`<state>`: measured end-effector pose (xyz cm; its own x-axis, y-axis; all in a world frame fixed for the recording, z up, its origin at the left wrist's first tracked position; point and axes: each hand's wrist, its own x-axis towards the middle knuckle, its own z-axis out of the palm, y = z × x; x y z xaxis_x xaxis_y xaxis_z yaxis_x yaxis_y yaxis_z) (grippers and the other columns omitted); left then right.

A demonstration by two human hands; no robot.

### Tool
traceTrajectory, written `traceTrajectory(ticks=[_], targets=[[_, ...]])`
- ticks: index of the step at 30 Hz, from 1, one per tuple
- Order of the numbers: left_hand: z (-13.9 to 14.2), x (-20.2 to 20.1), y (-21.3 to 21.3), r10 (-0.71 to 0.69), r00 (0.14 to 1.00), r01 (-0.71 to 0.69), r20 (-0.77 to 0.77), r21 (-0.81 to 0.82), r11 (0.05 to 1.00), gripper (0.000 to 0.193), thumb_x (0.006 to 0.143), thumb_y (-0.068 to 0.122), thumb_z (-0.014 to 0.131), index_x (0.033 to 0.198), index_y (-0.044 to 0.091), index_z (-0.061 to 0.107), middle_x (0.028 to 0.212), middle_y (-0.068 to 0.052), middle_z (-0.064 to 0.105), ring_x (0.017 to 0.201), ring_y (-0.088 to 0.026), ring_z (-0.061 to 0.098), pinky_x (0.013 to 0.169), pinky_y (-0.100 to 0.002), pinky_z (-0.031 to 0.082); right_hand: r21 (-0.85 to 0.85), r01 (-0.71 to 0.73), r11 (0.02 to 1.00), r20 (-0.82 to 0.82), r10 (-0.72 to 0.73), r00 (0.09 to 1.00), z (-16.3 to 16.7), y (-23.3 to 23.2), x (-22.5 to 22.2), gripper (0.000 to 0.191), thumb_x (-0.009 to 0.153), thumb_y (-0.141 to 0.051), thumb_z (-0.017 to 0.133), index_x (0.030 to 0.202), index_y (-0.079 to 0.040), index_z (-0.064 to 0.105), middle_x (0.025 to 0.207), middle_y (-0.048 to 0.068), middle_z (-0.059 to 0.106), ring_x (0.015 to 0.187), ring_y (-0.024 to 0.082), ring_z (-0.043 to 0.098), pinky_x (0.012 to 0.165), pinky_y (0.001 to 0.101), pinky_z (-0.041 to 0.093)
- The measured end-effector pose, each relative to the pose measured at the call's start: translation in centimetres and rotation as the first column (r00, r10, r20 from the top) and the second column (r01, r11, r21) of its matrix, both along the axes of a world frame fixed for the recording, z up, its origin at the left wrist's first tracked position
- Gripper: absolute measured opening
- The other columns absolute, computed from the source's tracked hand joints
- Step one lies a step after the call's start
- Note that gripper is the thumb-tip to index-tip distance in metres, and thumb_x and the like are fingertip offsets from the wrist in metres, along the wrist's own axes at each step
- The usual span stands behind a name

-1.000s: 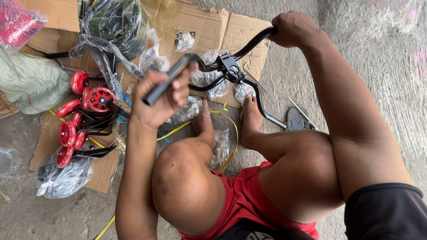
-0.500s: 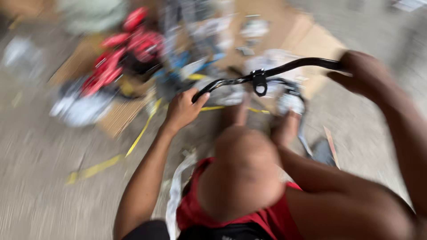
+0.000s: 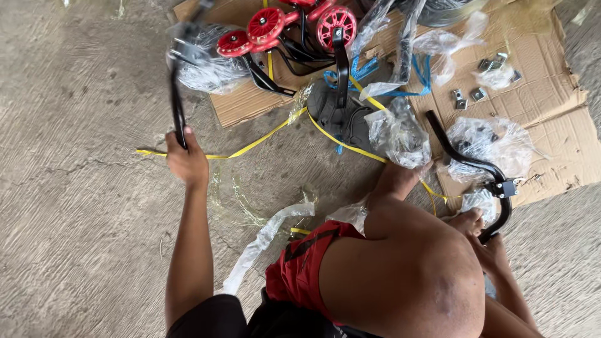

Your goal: The person assembles a bicycle handlebar by attaching a metal bracket with bolts and nuts. They use an Allen key to tighten the bolts and then attach a metal tube to the handlebar.

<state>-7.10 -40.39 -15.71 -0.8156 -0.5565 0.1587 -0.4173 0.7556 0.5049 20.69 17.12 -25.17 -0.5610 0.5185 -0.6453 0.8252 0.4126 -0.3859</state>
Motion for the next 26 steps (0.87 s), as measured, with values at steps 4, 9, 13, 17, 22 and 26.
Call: traceTrajectory(ticks=[4, 9, 13, 17, 22, 26], targets=[[-1.0, -2.7, 2.1, -0.079, 0.987, 0.087, -0.141, 0.052, 0.995, 0.033, 0.107, 0.031, 0.057, 0.120, 0.001, 0.049, 0.092, -0.020, 0.070, 0.072, -0.033, 0.071, 0.059, -0.045, 0.053, -0.064, 0.160, 0.985, -0.004, -0.160, 0.987, 3.0, -2.5, -2.5, 0.044, 0.102, -0.032, 0.066, 0.116, 0.009, 0.059, 0.094, 0.019, 0.067, 0.077, 0.022, 0.062, 0.063, 0.0377, 0.052], [-2.0, -4.8, 5.4, 0.032, 0.994, -0.016, -0.107, 0.155, 0.988, 0.043, 0.107, 0.027, 0.060, 0.133, -0.001, 0.042, 0.102, -0.030, 0.068, 0.083, -0.049, 0.068, 0.070, -0.056, 0.052, -0.401, 0.483, 0.778, -0.209, -0.591, 0.779, 6.8, -4.1, -4.7, 0.020, 0.106, -0.016, 0.060, 0.110, 0.003, 0.057, 0.087, 0.006, 0.060, 0.070, 0.014, 0.057, 0.061, 0.0315, 0.049], [-2.6, -4.7, 8.4, -0.120, 0.981, 0.141, -0.154, 0.135, 0.981, 0.047, 0.105, 0.021, 0.057, 0.141, -0.001, 0.036, 0.121, -0.034, 0.063, 0.101, -0.051, 0.066, 0.084, -0.057, 0.051, -0.306, 0.435, 0.847, -0.324, -0.522, 0.789, 7.8, -3.1, -4.1, 0.016, 0.107, -0.009, 0.055, 0.099, 0.005, 0.053, 0.081, 0.004, 0.054, 0.066, 0.012, 0.055, 0.064, 0.0294, 0.058], [-3.2, -4.9, 10.5, -0.238, 0.962, 0.200, 0.134, 0.247, 0.948, 0.062, 0.098, 0.023, 0.058, 0.144, -0.003, 0.026, 0.132, -0.036, 0.054, 0.108, -0.053, 0.060, 0.090, -0.057, 0.047, -0.389, 0.337, 0.857, -0.382, -0.483, 0.788, 8.1, -0.7, -3.1, 0.018, 0.112, -0.008, 0.057, 0.097, 0.000, 0.050, 0.076, 0.001, 0.049, 0.064, 0.009, 0.046, 0.059, 0.0269, 0.046], [-6.7, -5.1, 11.5, -0.416, 0.869, 0.388, 0.267, 0.153, 0.909, 0.091, 0.092, 0.029, 0.067, 0.157, -0.009, 0.015, 0.154, -0.039, 0.033, 0.140, -0.052, 0.039, 0.118, -0.052, 0.031, -0.526, 0.185, 0.830, -0.470, -0.465, 0.750, 9.6, 3.2, -0.9, 0.020, 0.113, -0.010, 0.053, 0.094, -0.003, 0.051, 0.069, -0.002, 0.042, 0.055, 0.006, 0.037, 0.061, 0.0280, 0.046], [-8.1, -4.3, 11.7, -0.523, 0.262, 0.862, 0.811, 0.047, 0.505, 0.064, 0.110, 0.050, 0.055, 0.141, -0.005, 0.061, 0.146, -0.034, 0.056, 0.146, -0.045, 0.048, 0.129, -0.052, 0.024, -0.479, 0.236, 0.846, -0.401, -0.450, 0.798, 14.0, 6.1, 1.7, 0.010, 0.105, -0.013, 0.053, 0.101, -0.004, 0.055, 0.072, -0.003, 0.046, 0.059, 0.007, 0.043, 0.059, 0.0280, 0.049]])
